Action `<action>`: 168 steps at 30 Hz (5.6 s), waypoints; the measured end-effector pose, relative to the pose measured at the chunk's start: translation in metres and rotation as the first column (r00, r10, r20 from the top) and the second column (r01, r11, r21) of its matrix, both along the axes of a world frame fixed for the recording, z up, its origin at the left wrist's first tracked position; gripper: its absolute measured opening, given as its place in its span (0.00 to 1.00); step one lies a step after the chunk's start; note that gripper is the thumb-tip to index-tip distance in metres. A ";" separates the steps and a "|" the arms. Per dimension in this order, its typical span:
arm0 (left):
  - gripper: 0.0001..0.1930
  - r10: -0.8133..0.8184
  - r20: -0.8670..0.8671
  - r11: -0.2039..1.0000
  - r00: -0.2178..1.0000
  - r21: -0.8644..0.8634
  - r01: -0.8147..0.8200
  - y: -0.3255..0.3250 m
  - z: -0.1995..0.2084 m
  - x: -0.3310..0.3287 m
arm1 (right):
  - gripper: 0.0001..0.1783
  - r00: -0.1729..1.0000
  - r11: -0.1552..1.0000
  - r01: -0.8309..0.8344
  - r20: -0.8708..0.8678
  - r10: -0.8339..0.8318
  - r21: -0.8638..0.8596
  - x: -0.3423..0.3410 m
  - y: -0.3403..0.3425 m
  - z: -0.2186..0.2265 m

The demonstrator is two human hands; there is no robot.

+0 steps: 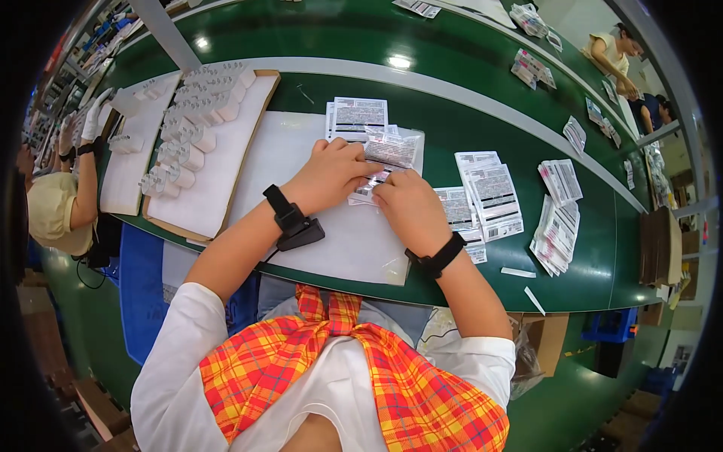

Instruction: The person packages chargers by hand, picking up a charger from a tray, sliding it into a plastic pouch, and folding the pouch closed before placing it on a stack.

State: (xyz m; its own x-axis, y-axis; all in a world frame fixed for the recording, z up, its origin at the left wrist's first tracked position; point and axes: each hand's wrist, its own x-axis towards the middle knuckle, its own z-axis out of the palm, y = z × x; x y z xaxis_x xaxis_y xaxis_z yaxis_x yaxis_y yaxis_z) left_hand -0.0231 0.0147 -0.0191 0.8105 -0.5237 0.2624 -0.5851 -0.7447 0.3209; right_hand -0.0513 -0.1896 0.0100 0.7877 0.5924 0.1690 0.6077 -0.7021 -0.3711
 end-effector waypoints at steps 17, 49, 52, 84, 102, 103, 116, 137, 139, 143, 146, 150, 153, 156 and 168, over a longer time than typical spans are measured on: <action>0.16 0.041 0.034 0.999 0.999 0.005 -0.041 -0.002 -0.017 0.003 | 0.04 0.988 0.990 0.021 -0.155 0.002 0.142 0.011 0.023 -0.015; 0.10 0.128 0.077 0.989 0.989 -0.082 -0.122 -0.001 0.019 -0.010 | 0.38 0.830 0.890 0.355 -0.343 -0.441 -0.285 0.034 -0.024 0.022; 0.11 0.118 0.025 0.987 0.993 -0.111 -0.114 0.010 0.016 -0.007 | 0.37 0.976 0.976 0.217 -0.020 -0.217 -0.035 0.045 -0.023 0.021; 0.31 0.092 -0.059 0.994 0.994 -0.050 -0.095 0.032 -0.021 0.028 | 0.27 0.904 0.919 -0.374 -0.274 0.329 -0.129 0.028 0.012 0.017; 0.22 0.186 -0.124 0.982 0.975 0.043 -0.182 0.007 0.032 0.028 | 0.25 0.900 0.878 -0.436 -0.066 0.431 -0.199 0.102 0.318 0.046; 0.21 0.151 -0.128 0.988 0.980 -0.020 -0.155 0.005 0.025 0.029 | 0.25 0.901 0.880 -0.432 -0.062 0.429 -0.195 0.104 0.310 0.047; 0.18 0.152 -0.024 0.981 0.988 -0.116 -0.154 -0.014 -0.021 0.039 | 0.30 0.822 0.359 0.486 -0.556 0.124 0.797 0.078 0.023 0.021; 0.25 0.202 0.024 0.978 0.979 -0.059 -0.200 -0.014 -0.007 0.013 | 0.20 0.957 0.922 0.272 -0.179 -0.228 0.276 0.049 0.013 -0.018; 0.26 0.195 -0.007 0.975 0.981 -0.106 -0.194 -0.009 -0.001 0.018 | 0.15 0.895 0.904 0.300 -0.417 -0.157 0.305 0.054 0.017 -0.012; 0.26 0.157 -0.025 0.950 0.987 -0.271 -0.158 0.011 0.008 0.038 | 0.08 0.997 0.885 0.080 -0.054 -0.062 0.460 0.045 0.023 -0.014; 0.19 -0.112 -0.203 0.725 0.973 -0.686 -0.059 0.014 0.015 0.042 | 0.07 0.963 0.641 0.187 -0.269 0.031 0.744 0.043 0.011 -0.011; 0.15 -0.305 -0.219 0.531 0.927 -0.847 -0.026 0.014 0.034 0.033 | 0.10 0.837 0.167 0.427 -0.459 0.298 0.889 0.035 0.011 0.011; 0.15 -0.115 -0.339 0.629 0.934 -0.752 -0.196 0.014 0.021 0.040 | 0.08 0.805 0.106 0.501 -0.508 0.306 0.859 0.032 0.017 0.022; 0.14 -0.067 -0.443 0.654 0.894 -0.696 -0.296 0.010 0.020 0.038 | 0.07 0.854 0.301 0.455 -0.506 0.120 0.838 0.035 0.016 0.016; 0.11 -0.062 -0.349 0.553 0.935 -0.792 -0.259 -0.006 0.011 0.045 | 0.13 0.756 0.319 0.612 -0.653 0.033 0.724 0.054 -0.008 -0.017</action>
State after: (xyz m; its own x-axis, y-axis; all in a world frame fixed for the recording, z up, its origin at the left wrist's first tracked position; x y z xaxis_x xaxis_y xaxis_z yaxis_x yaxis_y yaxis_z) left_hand 0.0219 0.0084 -0.0086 0.9571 -0.1212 0.2631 -0.2763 -0.1087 0.9549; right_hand 0.0023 -0.1971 -0.0072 0.9973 0.0548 -0.0484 -0.0561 0.1481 -0.9874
